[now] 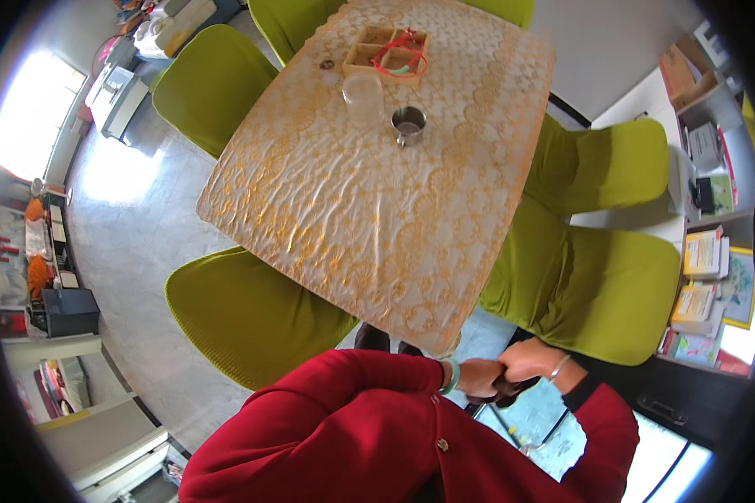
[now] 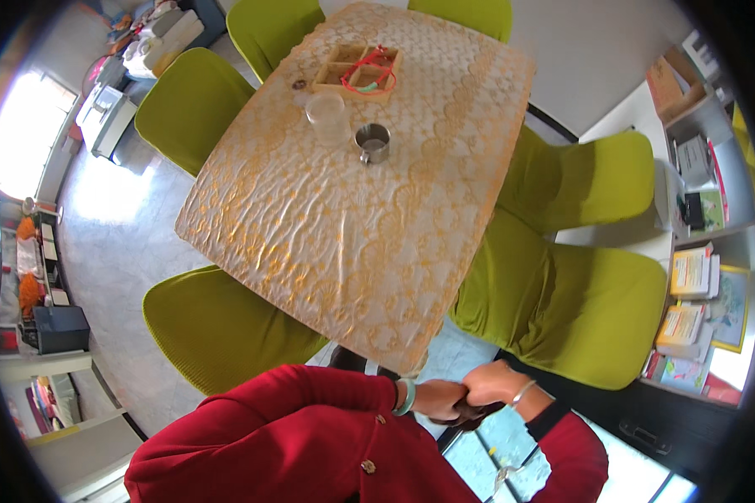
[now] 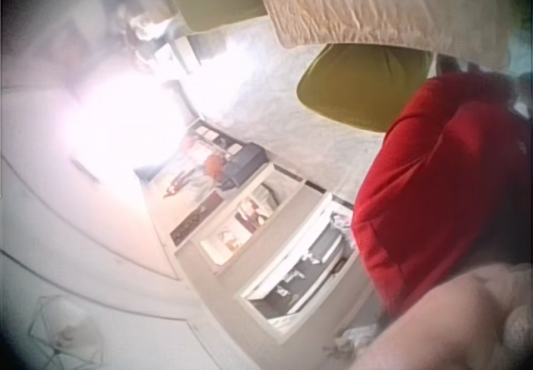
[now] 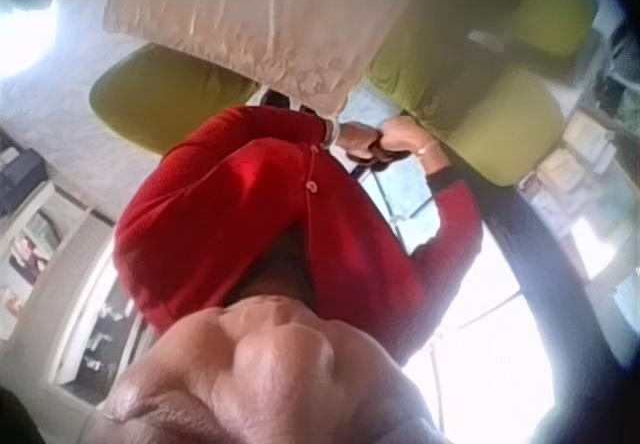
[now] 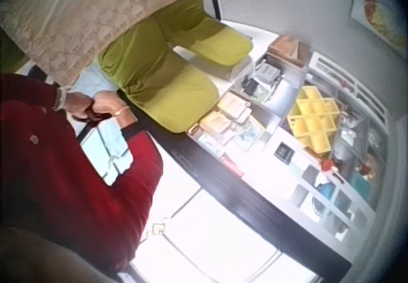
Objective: The person picks up a brown cloth and a plastic tray from a dining table, then walks to the kitchen to dispose of trash in a bin. They return to the table to organize items including a wooden box, a glass, and a metal cup.
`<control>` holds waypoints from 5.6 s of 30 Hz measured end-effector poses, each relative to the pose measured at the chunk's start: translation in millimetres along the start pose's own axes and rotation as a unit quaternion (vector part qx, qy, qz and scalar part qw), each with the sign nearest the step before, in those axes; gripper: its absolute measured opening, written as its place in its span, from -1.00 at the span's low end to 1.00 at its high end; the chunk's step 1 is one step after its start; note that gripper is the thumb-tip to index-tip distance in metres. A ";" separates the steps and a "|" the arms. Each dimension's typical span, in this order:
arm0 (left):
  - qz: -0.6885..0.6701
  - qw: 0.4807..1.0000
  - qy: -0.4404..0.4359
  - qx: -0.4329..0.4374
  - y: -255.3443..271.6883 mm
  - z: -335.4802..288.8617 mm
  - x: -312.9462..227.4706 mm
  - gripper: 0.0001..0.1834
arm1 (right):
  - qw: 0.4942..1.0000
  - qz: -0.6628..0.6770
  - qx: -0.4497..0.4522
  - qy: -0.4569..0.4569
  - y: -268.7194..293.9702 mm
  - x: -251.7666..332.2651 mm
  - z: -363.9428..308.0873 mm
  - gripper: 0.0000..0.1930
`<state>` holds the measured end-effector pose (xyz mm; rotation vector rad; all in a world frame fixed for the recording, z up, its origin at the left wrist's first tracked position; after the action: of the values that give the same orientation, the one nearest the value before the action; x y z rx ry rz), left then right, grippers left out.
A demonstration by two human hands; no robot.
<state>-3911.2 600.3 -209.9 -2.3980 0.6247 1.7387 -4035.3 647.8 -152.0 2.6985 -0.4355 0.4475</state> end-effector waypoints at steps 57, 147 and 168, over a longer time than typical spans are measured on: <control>0.347 0.898 0.113 -0.247 89.6 -142.9 86.9 -0.53 | 0.736 0.317 -0.597 0.025 -44.2 106.3 138.5 -0.67; 0.038 0.805 0.333 -0.490 80.6 301.5 302.5 -0.47 | 0.632 0.430 -0.633 -0.118 -80.5 -376.9 271.2 -0.81; 0.018 0.820 0.294 -0.491 76.5 301.6 309.9 -0.42 | 0.442 0.801 -0.391 0.105 -274.8 -161.6 300.5 -0.78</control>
<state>-4127.8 548.7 -588.5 -3.6867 -0.3555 1.4890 -4009.5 808.0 -558.9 0.5465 -2.2788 0.6696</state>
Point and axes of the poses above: each hand's wrist, its own z-axis towards the middle knuckle, its own y-axis out of the back of the hand, x = y × z, the point moved 1 cm from there along z, towards the middle knuckle, and after that the axes turned 3 degrees about y, right-handed, at the moved point
